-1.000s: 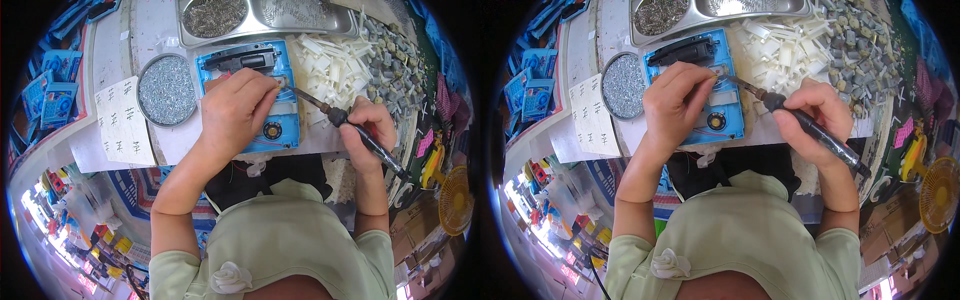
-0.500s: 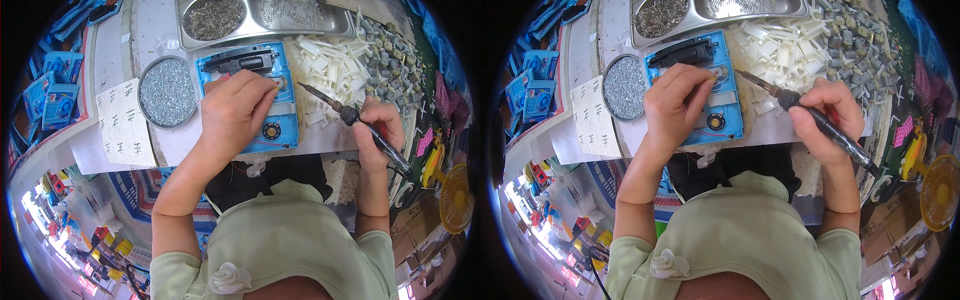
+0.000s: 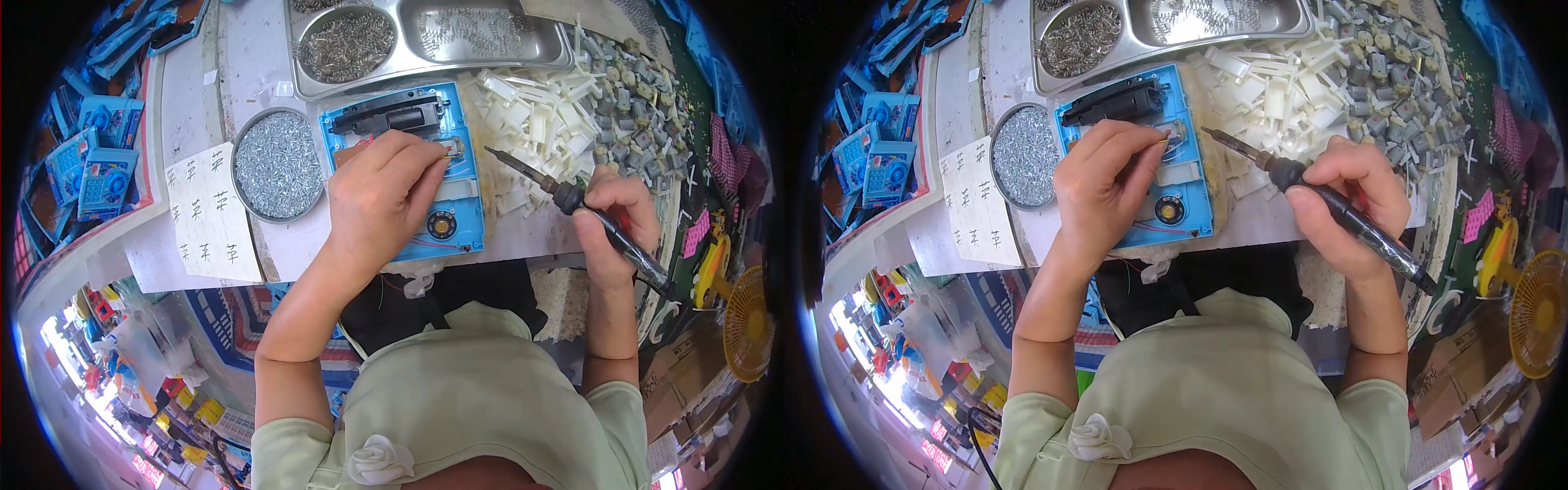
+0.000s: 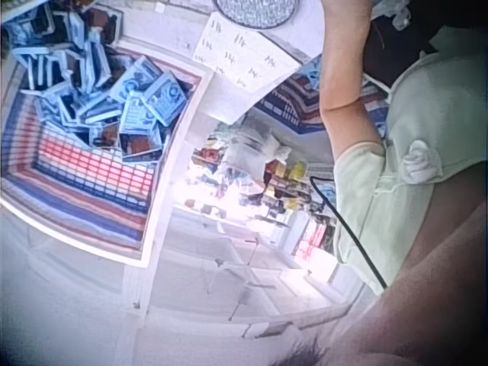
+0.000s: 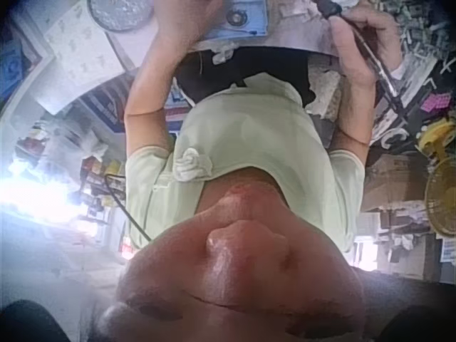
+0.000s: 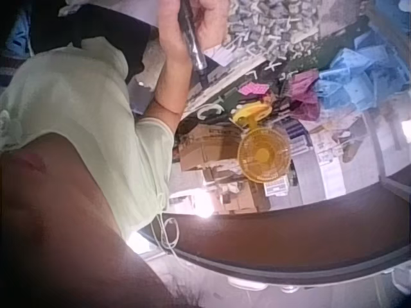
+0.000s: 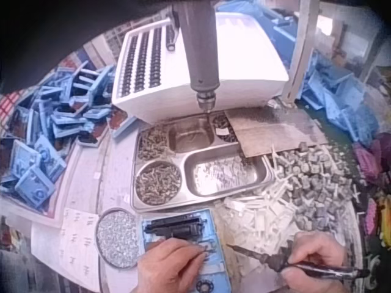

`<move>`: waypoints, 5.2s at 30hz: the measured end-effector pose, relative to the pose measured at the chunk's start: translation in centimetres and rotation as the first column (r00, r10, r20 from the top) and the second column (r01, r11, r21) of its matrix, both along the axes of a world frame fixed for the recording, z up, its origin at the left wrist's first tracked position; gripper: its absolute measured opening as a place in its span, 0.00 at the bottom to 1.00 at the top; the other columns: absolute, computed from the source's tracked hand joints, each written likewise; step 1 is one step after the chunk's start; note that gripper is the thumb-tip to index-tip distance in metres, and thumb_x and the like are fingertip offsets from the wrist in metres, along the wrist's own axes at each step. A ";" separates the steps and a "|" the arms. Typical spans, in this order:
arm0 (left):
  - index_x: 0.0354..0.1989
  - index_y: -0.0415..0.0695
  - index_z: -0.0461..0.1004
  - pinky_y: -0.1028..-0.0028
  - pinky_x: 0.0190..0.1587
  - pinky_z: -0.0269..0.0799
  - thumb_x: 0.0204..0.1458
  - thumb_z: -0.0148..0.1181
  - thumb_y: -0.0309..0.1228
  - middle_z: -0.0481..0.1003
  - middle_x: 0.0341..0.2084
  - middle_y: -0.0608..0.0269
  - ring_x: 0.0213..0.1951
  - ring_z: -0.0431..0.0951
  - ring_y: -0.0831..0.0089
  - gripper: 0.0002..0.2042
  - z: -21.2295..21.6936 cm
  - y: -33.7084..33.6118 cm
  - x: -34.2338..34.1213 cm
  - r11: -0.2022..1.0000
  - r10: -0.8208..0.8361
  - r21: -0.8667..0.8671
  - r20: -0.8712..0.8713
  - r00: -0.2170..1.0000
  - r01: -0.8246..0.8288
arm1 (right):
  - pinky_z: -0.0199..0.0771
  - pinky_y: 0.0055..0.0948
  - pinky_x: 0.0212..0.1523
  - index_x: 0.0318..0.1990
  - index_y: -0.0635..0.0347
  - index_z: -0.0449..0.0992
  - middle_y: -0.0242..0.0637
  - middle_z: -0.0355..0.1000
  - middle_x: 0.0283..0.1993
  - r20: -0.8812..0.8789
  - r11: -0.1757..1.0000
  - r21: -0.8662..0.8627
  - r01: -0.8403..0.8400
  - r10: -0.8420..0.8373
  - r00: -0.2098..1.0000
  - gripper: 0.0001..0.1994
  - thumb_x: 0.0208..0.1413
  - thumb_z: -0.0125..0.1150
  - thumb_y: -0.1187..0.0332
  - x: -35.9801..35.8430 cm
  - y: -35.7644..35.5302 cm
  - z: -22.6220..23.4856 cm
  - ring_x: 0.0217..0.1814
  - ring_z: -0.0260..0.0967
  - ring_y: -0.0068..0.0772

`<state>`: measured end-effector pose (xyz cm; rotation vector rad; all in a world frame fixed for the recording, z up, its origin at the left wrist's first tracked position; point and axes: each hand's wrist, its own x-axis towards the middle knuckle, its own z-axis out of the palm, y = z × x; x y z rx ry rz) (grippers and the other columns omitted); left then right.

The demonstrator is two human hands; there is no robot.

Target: Assembling electronic components by soldering wires and installing a motor into a plastic housing.

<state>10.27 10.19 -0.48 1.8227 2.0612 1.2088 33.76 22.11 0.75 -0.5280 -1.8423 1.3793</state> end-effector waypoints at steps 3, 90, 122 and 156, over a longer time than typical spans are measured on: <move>0.31 0.45 0.80 0.71 0.29 0.68 0.44 0.68 0.23 0.77 0.26 0.65 0.26 0.77 0.67 0.06 -0.2 0.1 0.0 1.000 0.009 0.019 -0.011 1.000 -0.009 | 0.49 0.20 0.27 0.37 0.62 0.70 0.24 0.58 0.23 -0.005 1.000 0.006 0.002 -0.002 1.000 0.11 0.48 0.67 0.78 0.1 0.1 -0.1 0.25 0.51 0.16; 0.35 0.44 0.77 0.70 0.31 0.72 0.45 0.65 0.24 0.76 0.29 0.63 0.28 0.77 0.64 0.08 1.2 0.5 0.5 0.999 0.032 -0.005 -0.237 0.971 -0.035 | 0.49 0.25 0.27 0.36 0.64 0.71 0.30 0.61 0.23 0.074 0.976 0.215 -0.038 0.022 0.997 0.11 0.49 0.69 0.75 -1.5 -0.1 0.0 0.24 0.54 0.25; 0.39 0.34 0.79 0.85 0.28 0.69 0.55 0.63 0.21 0.79 0.28 0.63 0.25 0.74 0.84 0.06 1.9 -0.8 -2.3 0.991 0.128 -0.132 0.803 0.581 -0.035 | 0.72 0.19 0.42 0.54 0.64 0.70 0.34 0.73 0.41 0.023 0.989 -0.143 -0.022 0.026 0.999 0.20 0.53 0.64 0.80 -9.5 -1.5 2.7 0.40 0.71 0.21; 0.27 0.38 0.78 0.76 0.33 0.68 0.44 0.65 0.24 0.68 0.32 0.60 0.30 0.71 0.73 0.04 1.2 -1.3 -3.1 0.985 0.130 -0.139 0.193 0.973 -0.104 | 0.72 0.22 0.37 0.51 0.62 0.74 0.38 0.75 0.41 0.091 0.944 0.329 -0.011 -0.020 0.996 0.22 0.47 0.72 0.76 -8.1 -1.4 0.8 0.38 0.73 0.27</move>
